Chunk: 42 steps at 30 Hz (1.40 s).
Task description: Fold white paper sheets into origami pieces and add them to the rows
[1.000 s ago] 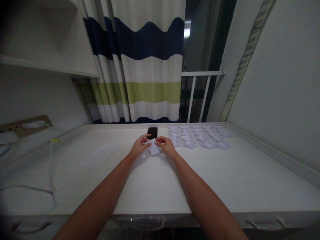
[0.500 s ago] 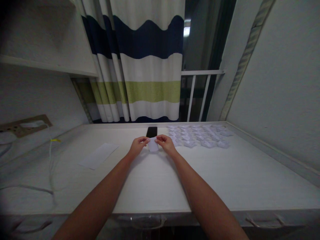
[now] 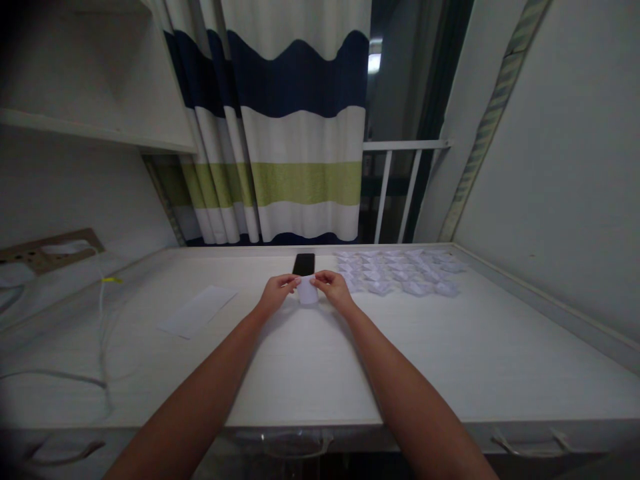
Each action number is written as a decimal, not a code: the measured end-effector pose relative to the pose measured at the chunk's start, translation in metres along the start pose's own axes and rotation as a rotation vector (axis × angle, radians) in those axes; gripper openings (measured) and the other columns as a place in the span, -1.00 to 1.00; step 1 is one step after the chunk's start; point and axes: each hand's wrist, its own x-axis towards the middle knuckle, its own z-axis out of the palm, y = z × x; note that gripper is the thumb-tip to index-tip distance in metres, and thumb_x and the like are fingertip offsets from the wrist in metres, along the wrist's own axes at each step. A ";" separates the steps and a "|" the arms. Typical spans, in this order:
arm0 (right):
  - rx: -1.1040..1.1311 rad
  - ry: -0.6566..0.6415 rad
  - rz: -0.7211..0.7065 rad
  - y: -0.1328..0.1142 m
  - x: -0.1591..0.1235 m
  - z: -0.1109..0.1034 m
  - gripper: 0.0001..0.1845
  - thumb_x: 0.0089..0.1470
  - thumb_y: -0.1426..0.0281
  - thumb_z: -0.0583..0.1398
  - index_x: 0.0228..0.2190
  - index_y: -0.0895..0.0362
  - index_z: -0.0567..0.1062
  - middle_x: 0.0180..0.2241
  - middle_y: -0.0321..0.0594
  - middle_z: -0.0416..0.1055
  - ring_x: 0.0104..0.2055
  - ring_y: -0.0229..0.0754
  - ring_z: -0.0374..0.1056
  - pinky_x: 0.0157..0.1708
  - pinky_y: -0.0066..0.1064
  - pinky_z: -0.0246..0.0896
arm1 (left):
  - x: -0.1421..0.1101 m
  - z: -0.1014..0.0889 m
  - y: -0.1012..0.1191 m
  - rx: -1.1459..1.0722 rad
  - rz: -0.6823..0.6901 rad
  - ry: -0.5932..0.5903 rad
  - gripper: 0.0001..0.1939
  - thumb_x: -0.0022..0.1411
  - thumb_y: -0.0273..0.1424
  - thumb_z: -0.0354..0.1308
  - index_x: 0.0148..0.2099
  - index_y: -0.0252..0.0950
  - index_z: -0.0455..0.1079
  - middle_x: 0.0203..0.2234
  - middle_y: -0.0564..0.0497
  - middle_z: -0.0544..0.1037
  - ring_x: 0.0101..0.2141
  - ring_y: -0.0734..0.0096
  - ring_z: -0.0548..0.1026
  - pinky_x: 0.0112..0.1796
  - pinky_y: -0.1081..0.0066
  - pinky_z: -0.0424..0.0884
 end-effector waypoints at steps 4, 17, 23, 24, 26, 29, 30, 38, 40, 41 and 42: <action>0.016 0.005 0.008 -0.003 -0.001 0.001 -0.78 -0.36 0.29 0.28 -0.57 0.16 0.47 -0.60 -0.34 0.37 -0.53 -0.32 0.23 -0.45 -0.44 0.11 | 0.000 -0.001 0.000 0.006 0.006 -0.007 -0.80 -0.08 -0.33 0.16 -0.41 -0.35 0.49 -0.50 -0.04 0.52 -0.49 0.44 0.38 -0.51 0.49 0.30; -0.016 0.031 -0.009 -0.003 0.000 0.000 -0.75 -0.34 0.26 0.28 -0.55 0.18 0.49 -0.58 -0.30 0.40 -0.51 -0.31 0.24 -0.42 -0.42 0.13 | -0.001 -0.002 0.001 0.093 0.027 -0.003 -0.79 -0.08 -0.30 0.16 -0.44 -0.35 0.49 -0.56 0.00 0.52 -0.54 0.46 0.37 -0.47 0.47 0.28; 0.001 0.036 0.040 -0.004 -0.001 0.000 -0.76 -0.35 0.26 0.28 -0.57 0.17 0.48 -0.61 -0.33 0.38 -0.52 -0.32 0.22 -0.44 -0.43 0.11 | -0.003 -0.002 0.004 0.113 0.048 0.003 -0.80 -0.07 -0.31 0.15 -0.45 -0.35 0.49 -0.55 0.00 0.53 -0.50 0.43 0.40 -0.45 0.46 0.28; 0.005 0.037 0.045 -0.005 -0.001 0.000 -0.76 -0.35 0.26 0.28 -0.57 0.17 0.47 -0.62 -0.33 0.37 -0.53 -0.33 0.21 -0.44 -0.43 0.10 | -0.003 -0.002 0.004 0.112 0.050 0.004 -0.80 -0.08 -0.31 0.15 -0.45 -0.35 0.49 -0.55 0.00 0.53 -0.50 0.43 0.40 -0.45 0.46 0.28; 0.011 0.036 0.052 -0.005 -0.001 0.000 -0.77 -0.35 0.27 0.27 -0.59 0.16 0.47 -0.62 -0.34 0.36 -0.53 -0.33 0.20 -0.44 -0.44 0.10 | -0.002 -0.002 0.003 0.110 0.053 0.010 -0.81 -0.08 -0.32 0.16 -0.46 -0.34 0.49 -0.55 -0.01 0.53 -0.49 0.42 0.40 -0.44 0.46 0.28; 0.016 0.031 0.058 -0.006 -0.001 0.000 -0.78 -0.35 0.27 0.27 -0.60 0.16 0.47 -0.62 -0.35 0.36 -0.52 -0.33 0.21 -0.43 -0.44 0.10 | -0.002 -0.002 0.003 0.106 0.057 0.016 -0.82 -0.09 -0.33 0.16 -0.46 -0.34 0.49 -0.55 0.00 0.53 -0.50 0.43 0.40 -0.44 0.46 0.28; 0.015 0.029 0.061 -0.006 -0.001 0.000 -0.78 -0.35 0.27 0.27 -0.60 0.16 0.46 -0.62 -0.35 0.36 -0.51 -0.33 0.21 -0.43 -0.44 0.10 | -0.002 -0.002 0.003 0.102 0.058 0.014 -0.82 -0.09 -0.33 0.16 -0.46 -0.34 0.49 -0.56 0.00 0.52 -0.50 0.43 0.40 -0.45 0.46 0.28; 0.039 0.003 0.078 -0.007 -0.003 -0.001 -0.77 -0.32 0.27 0.27 -0.56 0.17 0.48 -0.57 -0.32 0.39 -0.49 -0.32 0.25 -0.42 -0.44 0.12 | -0.001 -0.003 0.003 0.027 0.003 0.008 -0.80 -0.11 -0.31 0.17 -0.48 -0.37 0.48 -0.63 0.03 0.47 -0.57 0.50 0.33 -0.50 0.49 0.24; 0.059 -0.002 0.101 -0.008 -0.004 -0.001 -0.74 -0.31 0.26 0.27 -0.50 0.16 0.49 -0.55 -0.30 0.41 -0.47 -0.31 0.27 -0.41 -0.43 0.13 | -0.001 -0.003 0.002 -0.011 -0.016 0.010 -0.79 -0.13 -0.31 0.17 -0.48 -0.37 0.47 -0.64 0.04 0.46 -0.58 0.52 0.31 -0.51 0.49 0.23; 0.067 -0.002 0.110 -0.007 -0.004 -0.001 -0.72 -0.32 0.26 0.27 -0.48 0.16 0.49 -0.54 -0.30 0.41 -0.47 -0.30 0.28 -0.41 -0.43 0.14 | -0.001 -0.003 0.001 -0.024 -0.021 0.012 -0.79 -0.13 -0.31 0.18 -0.49 -0.37 0.47 -0.65 0.04 0.45 -0.59 0.53 0.31 -0.51 0.50 0.23; 0.069 -0.002 0.116 -0.007 -0.004 -0.002 -0.72 -0.32 0.26 0.27 -0.47 0.16 0.49 -0.54 -0.30 0.41 -0.47 -0.30 0.28 -0.41 -0.42 0.14 | 0.000 -0.003 0.001 -0.032 -0.024 0.015 -0.80 -0.14 -0.31 0.18 -0.49 -0.37 0.47 -0.65 0.05 0.44 -0.59 0.53 0.30 -0.51 0.50 0.23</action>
